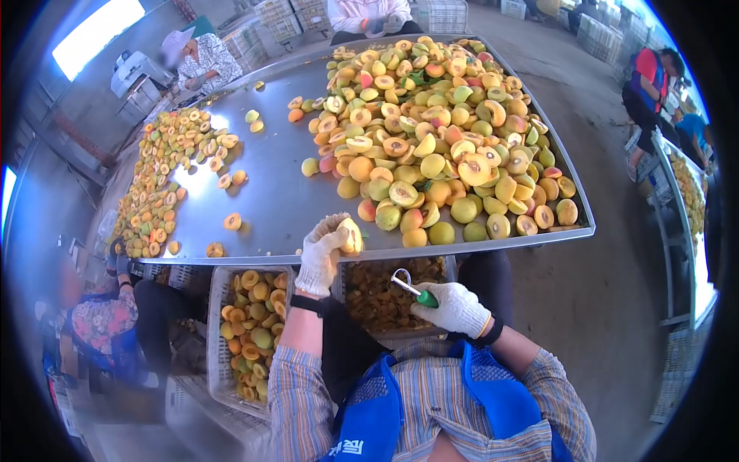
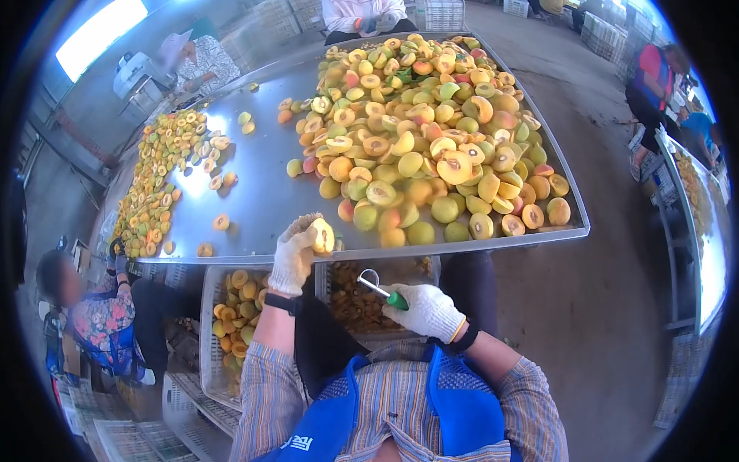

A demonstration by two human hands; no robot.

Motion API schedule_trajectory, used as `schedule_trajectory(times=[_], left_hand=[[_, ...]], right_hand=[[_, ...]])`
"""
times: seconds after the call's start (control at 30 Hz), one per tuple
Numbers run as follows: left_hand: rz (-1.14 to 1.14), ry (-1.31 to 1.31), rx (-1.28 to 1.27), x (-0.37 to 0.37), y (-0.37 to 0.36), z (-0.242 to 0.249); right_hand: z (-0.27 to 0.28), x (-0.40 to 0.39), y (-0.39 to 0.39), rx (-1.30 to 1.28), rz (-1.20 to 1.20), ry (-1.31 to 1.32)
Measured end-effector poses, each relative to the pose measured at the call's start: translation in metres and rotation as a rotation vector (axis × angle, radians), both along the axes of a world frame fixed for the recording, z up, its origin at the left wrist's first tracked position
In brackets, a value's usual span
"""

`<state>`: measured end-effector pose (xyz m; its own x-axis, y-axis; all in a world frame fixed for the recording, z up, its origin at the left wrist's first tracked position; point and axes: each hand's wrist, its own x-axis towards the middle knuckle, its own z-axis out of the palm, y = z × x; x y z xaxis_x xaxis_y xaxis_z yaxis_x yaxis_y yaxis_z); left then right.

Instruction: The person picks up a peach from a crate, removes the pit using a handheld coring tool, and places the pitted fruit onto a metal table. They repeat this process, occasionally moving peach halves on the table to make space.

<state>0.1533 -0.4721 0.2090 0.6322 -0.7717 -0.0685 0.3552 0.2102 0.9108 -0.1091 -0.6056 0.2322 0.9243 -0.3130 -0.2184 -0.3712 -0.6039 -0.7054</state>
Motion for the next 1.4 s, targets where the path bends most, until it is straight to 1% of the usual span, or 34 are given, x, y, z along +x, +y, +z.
schedule_trajectory(times=[0.03,0.07,0.13,0.17,0.2,0.27,0.3,0.4,0.5,0.53,0.57,0.6,0.63,0.7,0.8,0.87,0.93,1.0,1.03,1.07,1.1,1.13,1.17,1.2,1.27,1.3,1.33,1.4], left_hand=[[-0.024,0.215,-0.185,-0.016,0.005,0.009],[-0.05,0.33,-0.288,-0.035,0.006,0.017],[-0.117,0.438,-0.409,-0.056,0.008,0.017],[-0.089,0.474,-0.403,-0.068,0.009,0.018],[-0.094,0.481,-0.407,-0.079,0.007,0.018],[-0.019,0.477,-0.347,-0.098,0.006,0.019],[-0.087,0.487,-0.379,-0.105,0.009,0.023],[-0.145,0.464,-0.375,-0.12,0.009,0.028],[-0.12,0.477,-0.384,-0.131,0.007,0.031],[-0.106,0.492,-0.389,-0.134,0.006,0.031],[-0.108,0.495,-0.388,-0.138,0.004,0.032],[-0.056,0.488,-0.363,-0.142,0.002,0.032],[-0.005,0.48,-0.338,-0.145,0.0,0.032],[0.01,0.51,-0.296,-0.147,-0.001,0.029],[0.063,0.529,-0.212,-0.152,-0.006,0.025],[0.186,0.363,-0.086,-0.154,-0.01,0.016],[0.176,0.334,-0.064,-0.157,-0.011,0.019],[0.172,0.303,-0.051,-0.158,-0.011,0.028],[0.108,0.377,-0.086,-0.158,-0.01,0.033],[0.044,0.452,-0.119,-0.158,-0.009,0.035],[0.045,0.454,-0.116,-0.158,-0.01,0.033],[0.09,0.358,-0.052,-0.158,-0.011,0.03],[0.133,0.261,0.009,-0.158,-0.013,0.029],[0.132,0.262,0.008,-0.155,-0.013,0.034],[-0.111,0.313,-0.152,-0.149,-0.009,0.045],[-0.189,0.373,-0.201,-0.146,-0.009,0.044],[-0.18,0.373,-0.206,-0.144,-0.009,0.042],[-0.218,0.459,-0.14,-0.139,-0.011,0.043]], right_hand=[[0.002,0.001,0.002,0.028,-0.001,-0.107],[0.008,0.003,0.004,0.025,0.005,-0.109],[0.035,0.005,0.011,-0.036,0.038,-0.101],[0.026,0.005,0.014,-0.146,0.044,-0.224],[0.027,0.004,0.017,-0.152,0.039,-0.218],[0.03,0.002,0.022,-0.207,0.0,-0.281],[0.027,0.001,0.023,-0.262,-0.022,-0.305],[0.029,-0.005,0.024,-0.29,-0.018,-0.227],[0.023,-0.011,0.023,-0.345,-0.032,-0.279],[0.02,-0.011,0.023,-0.346,-0.034,-0.278],[0.017,-0.011,0.023,-0.366,-0.031,-0.223],[0.013,-0.011,0.022,-0.385,-0.026,-0.167],[0.005,-0.01,0.022,-0.384,-0.028,-0.164],[-0.013,-0.01,0.023,-0.281,-0.019,-0.267],[-0.026,-0.007,0.018,-0.311,-0.01,-0.303],[-0.021,-0.006,0.008,-0.415,0.03,-0.194],[-0.025,-0.007,0.006,-0.362,0.023,-0.212],[-0.026,-0.013,0.021,-0.149,-0.033,-0.186],[-0.037,-0.013,0.024,-0.161,0.029,-0.177],[-0.041,-0.016,0.023,-0.158,0.029,-0.174],[-0.031,-0.016,0.022,-0.183,0.008,-0.215],[-0.021,-0.017,0.023,-0.206,-0.016,-0.253],[-0.013,-0.017,0.022,-0.142,0.007,-0.213],[-0.017,-0.017,0.023,-0.143,0.006,-0.212],[-0.027,-0.019,0.026,0.479,0.264,-0.192],[-0.026,-0.018,0.025,0.474,0.271,-0.188],[-0.025,-0.017,0.025,0.237,0.234,-0.179],[-0.02,-0.013,0.024,-0.23,0.152,-0.165]])
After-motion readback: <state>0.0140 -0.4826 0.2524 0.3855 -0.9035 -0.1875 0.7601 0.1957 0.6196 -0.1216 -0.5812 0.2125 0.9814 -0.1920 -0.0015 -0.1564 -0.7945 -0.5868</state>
